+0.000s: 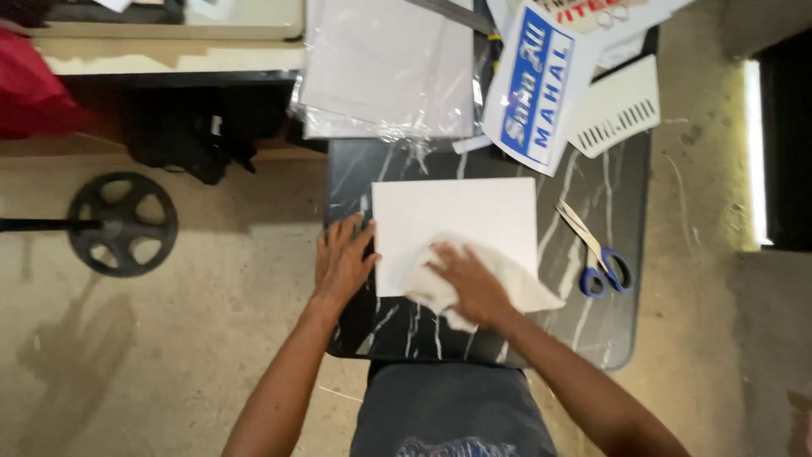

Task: Trim a printed decal with scissors and apply it onto a white backing board.

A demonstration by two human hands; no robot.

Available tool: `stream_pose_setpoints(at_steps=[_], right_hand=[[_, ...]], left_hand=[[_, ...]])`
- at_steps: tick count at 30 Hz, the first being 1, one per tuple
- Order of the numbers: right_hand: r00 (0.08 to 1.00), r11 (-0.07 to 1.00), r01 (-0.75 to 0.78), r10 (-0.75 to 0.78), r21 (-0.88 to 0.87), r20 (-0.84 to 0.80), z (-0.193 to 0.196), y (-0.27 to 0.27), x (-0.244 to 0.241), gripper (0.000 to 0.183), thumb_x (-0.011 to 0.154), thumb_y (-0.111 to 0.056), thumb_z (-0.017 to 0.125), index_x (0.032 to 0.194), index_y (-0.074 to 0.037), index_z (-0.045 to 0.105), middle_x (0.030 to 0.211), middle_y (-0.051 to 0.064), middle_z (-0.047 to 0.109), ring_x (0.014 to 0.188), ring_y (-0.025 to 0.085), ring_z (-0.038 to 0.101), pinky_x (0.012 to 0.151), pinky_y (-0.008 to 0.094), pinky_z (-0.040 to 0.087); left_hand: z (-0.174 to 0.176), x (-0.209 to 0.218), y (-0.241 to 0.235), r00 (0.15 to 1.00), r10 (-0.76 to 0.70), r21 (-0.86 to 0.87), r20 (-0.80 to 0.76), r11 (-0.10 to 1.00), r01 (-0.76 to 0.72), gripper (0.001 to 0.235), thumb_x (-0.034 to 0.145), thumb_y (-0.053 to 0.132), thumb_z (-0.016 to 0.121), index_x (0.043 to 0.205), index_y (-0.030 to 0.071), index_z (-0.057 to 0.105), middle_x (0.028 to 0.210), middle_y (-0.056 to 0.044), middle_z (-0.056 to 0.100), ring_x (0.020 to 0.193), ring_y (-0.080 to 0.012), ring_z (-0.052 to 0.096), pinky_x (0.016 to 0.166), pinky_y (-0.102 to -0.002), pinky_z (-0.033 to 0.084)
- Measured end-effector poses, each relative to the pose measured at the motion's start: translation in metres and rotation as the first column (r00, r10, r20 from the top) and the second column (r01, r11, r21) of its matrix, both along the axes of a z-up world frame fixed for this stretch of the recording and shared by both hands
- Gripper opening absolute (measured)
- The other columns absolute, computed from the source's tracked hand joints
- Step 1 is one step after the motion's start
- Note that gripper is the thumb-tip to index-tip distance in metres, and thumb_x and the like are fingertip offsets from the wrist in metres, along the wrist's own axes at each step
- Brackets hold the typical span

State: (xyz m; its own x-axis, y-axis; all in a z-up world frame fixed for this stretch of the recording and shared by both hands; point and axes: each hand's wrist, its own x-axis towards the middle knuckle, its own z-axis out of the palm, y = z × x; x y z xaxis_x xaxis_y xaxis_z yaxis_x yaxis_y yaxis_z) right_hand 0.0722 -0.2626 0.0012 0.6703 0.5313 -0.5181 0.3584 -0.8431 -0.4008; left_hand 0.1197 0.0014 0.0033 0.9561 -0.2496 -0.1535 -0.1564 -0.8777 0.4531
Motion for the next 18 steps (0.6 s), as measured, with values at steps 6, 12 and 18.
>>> stream_pose_setpoints(at_steps=[6, 12, 18], right_hand=[[0.943, 0.932, 0.329, -0.334, 0.151, 0.002, -0.004, -0.037, 0.036, 0.088, 0.081, -0.029, 0.072, 0.157, -0.015, 0.029, 0.164, 0.013, 0.019, 0.148, 0.029, 0.017, 0.119, 0.050, 0.013], [0.658, 0.526, 0.753, -0.587, 0.395, -0.472, 0.024, 0.042, 0.022, 0.068, 0.089, -0.019, 0.050, 0.154, -0.010, 0.033, 0.147, 0.019, 0.045, 0.123, 0.035, 0.051, 0.098, 0.054, 0.046], [0.726, 0.352, 0.674, -0.478, 0.649, -0.495, 0.025, 0.065, 0.030, 0.051, 0.105, -0.020, 0.046, 0.153, -0.004, 0.041, 0.139, 0.020, 0.060, 0.130, 0.030, 0.060, 0.112, 0.043, 0.048]], left_hand=[[0.000, -0.003, -0.001, 0.999, 0.010, -0.014, 0.036, 1.000, -0.010, 0.061, 0.081, 0.025, 0.083, 0.137, 0.015, 0.063, 0.147, -0.011, 0.050, 0.133, -0.0334, 0.043, 0.111, -0.052, 0.032], [-0.027, -0.014, -0.002, 0.981, 0.030, -0.162, 0.190, 0.987, 0.001, 0.050, 0.094, 0.031, 0.076, 0.137, 0.011, 0.060, 0.150, -0.020, 0.047, 0.140, -0.0398, 0.038, 0.113, -0.058, 0.032], [-0.002, -0.031, -0.053, 0.696, -0.015, -0.694, -0.718, 0.095, -0.714, 0.066, 0.098, 0.030, 0.062, 0.157, 0.017, 0.035, 0.145, -0.016, 0.055, 0.133, -0.0305, 0.055, 0.105, -0.049, 0.052]])
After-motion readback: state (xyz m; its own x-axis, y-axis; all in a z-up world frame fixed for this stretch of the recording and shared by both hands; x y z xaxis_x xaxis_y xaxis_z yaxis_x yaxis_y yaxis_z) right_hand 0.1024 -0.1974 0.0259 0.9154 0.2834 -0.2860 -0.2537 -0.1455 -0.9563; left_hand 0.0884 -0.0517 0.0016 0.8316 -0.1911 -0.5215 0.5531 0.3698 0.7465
